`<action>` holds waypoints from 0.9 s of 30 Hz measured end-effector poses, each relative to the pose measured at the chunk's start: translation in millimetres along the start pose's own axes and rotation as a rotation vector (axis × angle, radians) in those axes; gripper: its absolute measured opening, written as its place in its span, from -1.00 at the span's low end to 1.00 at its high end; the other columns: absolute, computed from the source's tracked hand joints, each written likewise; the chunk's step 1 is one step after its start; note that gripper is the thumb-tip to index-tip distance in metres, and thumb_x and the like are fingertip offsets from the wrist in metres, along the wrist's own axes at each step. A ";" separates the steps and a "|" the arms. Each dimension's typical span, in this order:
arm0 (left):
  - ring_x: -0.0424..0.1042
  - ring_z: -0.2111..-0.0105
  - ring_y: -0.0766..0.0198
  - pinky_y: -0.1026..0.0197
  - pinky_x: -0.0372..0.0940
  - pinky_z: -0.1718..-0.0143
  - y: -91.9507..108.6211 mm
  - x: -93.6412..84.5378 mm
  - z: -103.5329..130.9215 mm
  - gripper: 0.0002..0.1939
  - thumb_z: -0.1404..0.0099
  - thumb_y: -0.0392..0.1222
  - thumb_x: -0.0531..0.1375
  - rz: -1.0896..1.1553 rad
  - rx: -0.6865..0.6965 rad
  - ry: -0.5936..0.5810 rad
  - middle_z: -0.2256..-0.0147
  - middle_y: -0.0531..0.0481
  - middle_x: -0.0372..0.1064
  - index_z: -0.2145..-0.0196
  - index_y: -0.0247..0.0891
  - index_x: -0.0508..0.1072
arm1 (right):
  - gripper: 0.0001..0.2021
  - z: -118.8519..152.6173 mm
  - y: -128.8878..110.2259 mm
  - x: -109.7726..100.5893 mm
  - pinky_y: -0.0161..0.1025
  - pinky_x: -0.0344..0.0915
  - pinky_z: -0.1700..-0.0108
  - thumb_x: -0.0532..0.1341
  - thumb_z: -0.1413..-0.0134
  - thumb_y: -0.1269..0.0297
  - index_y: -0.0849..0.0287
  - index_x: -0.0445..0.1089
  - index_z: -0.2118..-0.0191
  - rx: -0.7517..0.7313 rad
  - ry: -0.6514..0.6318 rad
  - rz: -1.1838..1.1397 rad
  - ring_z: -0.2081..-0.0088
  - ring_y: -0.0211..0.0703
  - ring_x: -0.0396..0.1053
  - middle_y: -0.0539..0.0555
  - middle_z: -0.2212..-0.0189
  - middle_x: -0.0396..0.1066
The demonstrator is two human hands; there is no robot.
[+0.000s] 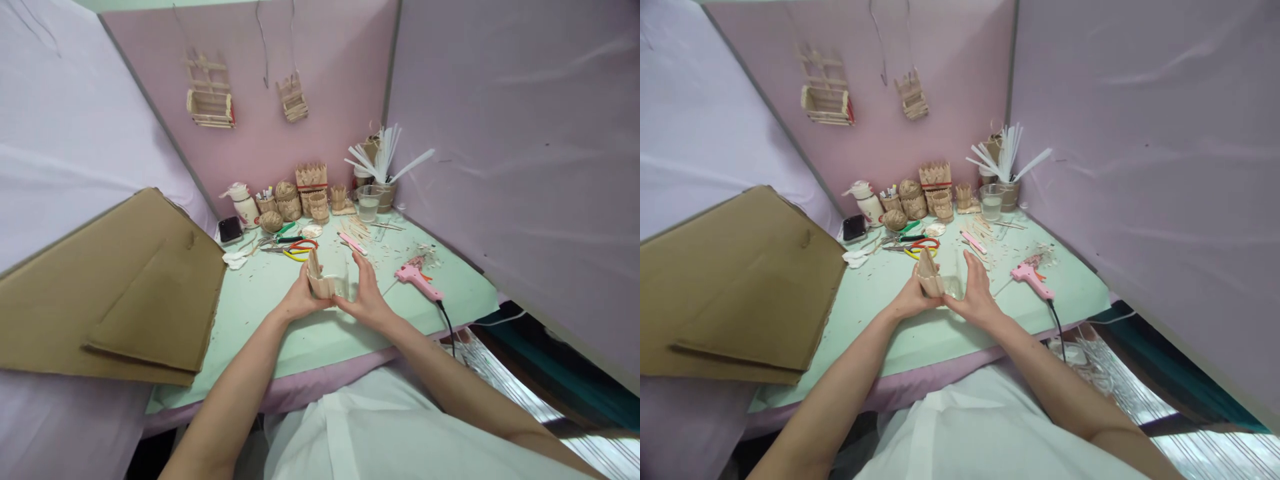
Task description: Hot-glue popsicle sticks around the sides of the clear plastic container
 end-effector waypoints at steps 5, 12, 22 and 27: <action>0.23 -0.23 -0.09 -0.06 0.12 -0.26 -3.8 1.5 -0.5 0.16 0.11 -0.09 0.48 -0.052 -0.005 -0.046 -0.22 -0.27 0.16 -0.31 -0.23 -0.07 | 0.00 -11.9 -9.8 -11.9 0.26 0.01 -0.33 0.31 0.00 0.07 0.17 -0.29 -0.41 -0.048 0.088 0.037 -0.38 0.21 -0.08 0.34 -0.35 -0.06; 0.22 -0.24 -0.09 -0.09 0.12 -0.27 -5.3 3.2 -1.7 0.18 0.09 -0.05 0.47 -0.050 -0.012 -0.064 -0.23 -0.26 0.15 -0.33 -0.21 -0.12 | -0.03 -18.1 -16.2 -21.2 0.22 0.07 -0.32 0.29 -0.07 -0.05 0.16 -0.28 -0.41 -0.095 0.170 0.032 -0.36 0.17 -0.05 0.34 -0.33 -0.05; 0.15 -0.28 -0.12 -0.10 0.05 -0.32 -10.0 -0.4 -4.8 0.28 0.15 -0.01 0.50 -0.039 0.035 -0.123 -0.27 -0.31 0.08 -0.35 -0.26 -0.15 | 0.10 7.5 17.0 13.0 0.28 0.10 -0.25 0.33 0.09 0.00 0.26 -0.31 -0.42 0.016 0.036 0.218 -0.33 0.31 0.00 0.42 -0.32 0.00; 0.14 -0.29 -0.14 -0.12 0.04 -0.33 -10.8 0.4 -4.4 0.28 0.13 0.00 0.50 -0.045 0.047 -0.133 -0.28 -0.33 0.07 -0.35 -0.26 -0.16 | 0.13 13.0 14.6 17.8 0.25 0.12 -0.23 0.34 0.13 0.04 0.35 -0.33 -0.42 0.071 -0.011 0.376 -0.31 0.34 0.06 0.47 -0.31 0.03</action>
Point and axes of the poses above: each hand's wrist, its own z-axis away from the middle knuckle, its own x-axis out of the palm, y = z × x, the point moved 4 cm from there along -z, towards the middle knuckle
